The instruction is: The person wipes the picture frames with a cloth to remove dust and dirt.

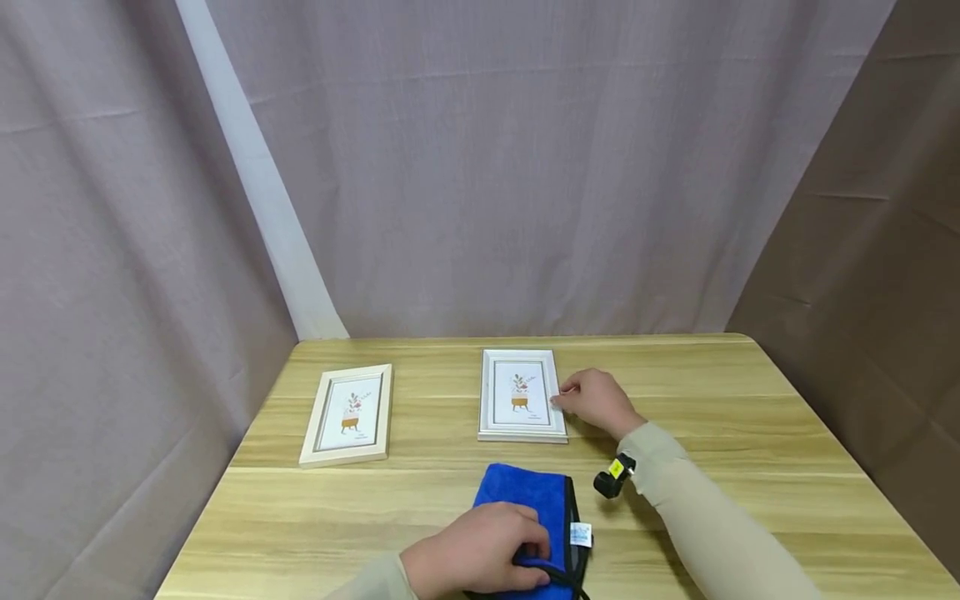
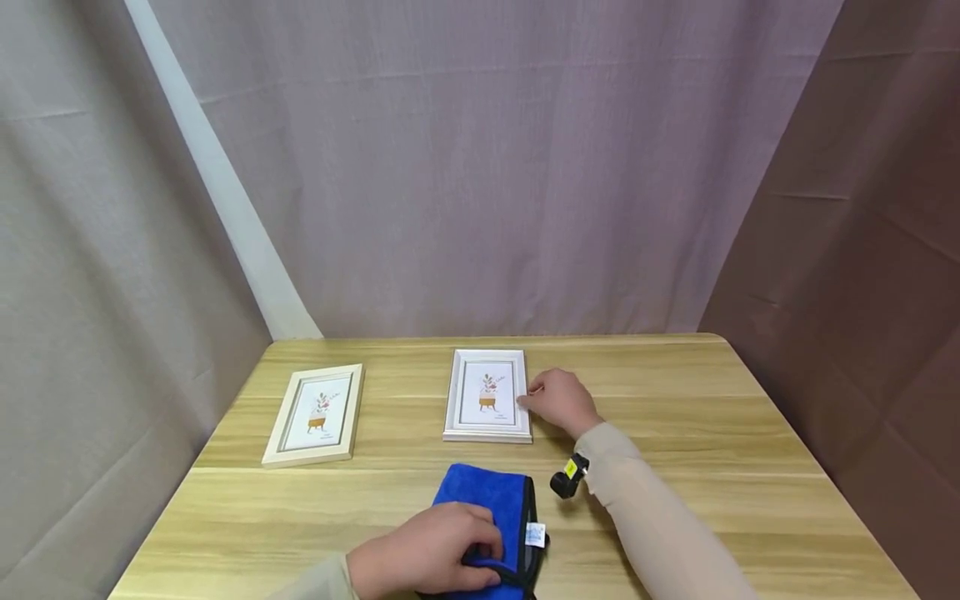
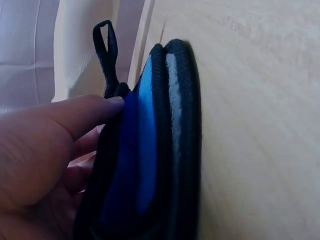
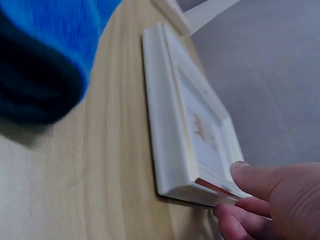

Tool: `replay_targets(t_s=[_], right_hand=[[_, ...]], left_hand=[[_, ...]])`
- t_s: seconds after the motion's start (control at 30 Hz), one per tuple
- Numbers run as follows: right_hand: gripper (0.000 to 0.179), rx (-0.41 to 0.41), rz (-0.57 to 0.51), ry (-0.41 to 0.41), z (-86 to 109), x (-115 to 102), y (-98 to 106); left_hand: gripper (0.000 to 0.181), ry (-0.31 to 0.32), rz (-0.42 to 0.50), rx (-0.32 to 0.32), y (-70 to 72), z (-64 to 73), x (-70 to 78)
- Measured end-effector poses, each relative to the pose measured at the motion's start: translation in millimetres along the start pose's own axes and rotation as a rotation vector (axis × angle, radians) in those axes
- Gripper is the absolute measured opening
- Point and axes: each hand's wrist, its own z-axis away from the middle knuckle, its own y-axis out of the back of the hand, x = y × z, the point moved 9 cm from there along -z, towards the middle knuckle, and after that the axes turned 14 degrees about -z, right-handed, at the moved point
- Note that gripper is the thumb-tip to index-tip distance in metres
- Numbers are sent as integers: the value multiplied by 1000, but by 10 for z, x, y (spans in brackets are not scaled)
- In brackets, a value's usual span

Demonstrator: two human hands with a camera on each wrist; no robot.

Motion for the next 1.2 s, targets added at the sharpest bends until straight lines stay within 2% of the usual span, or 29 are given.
replay_targets(t_s=[0.1,0.2,0.3,0.4,0.53,0.63,0.8,1.0,1.2], right_hand=[[29,-25,-20,61,81,-77,75],[20,-52,3,110,184,-165,130],[17,-133,17,110,323,-218,93],[23,-271,33,77,539,-255,-17],[37,-404,91,63,849,-343,-172],[41,-448,114,92,1030,-427,-278],[44,-477,75,87,1236,-489,-386],[53,-438,111,43,1324,-475,-459],[59,-401,203,60,1379,-501,-514]], left_hand=[[16,36,28,38,40,2,-51],[20,116,75,107,117,20,-219],[18,242,104,211,245,56,-496],[16,384,121,303,348,94,-817],[16,542,77,353,375,131,-1205],[18,610,21,350,341,142,-1432],[32,648,-5,279,267,69,-1664],[57,666,20,156,123,-30,-1783],[60,656,33,145,4,-66,-1855]])
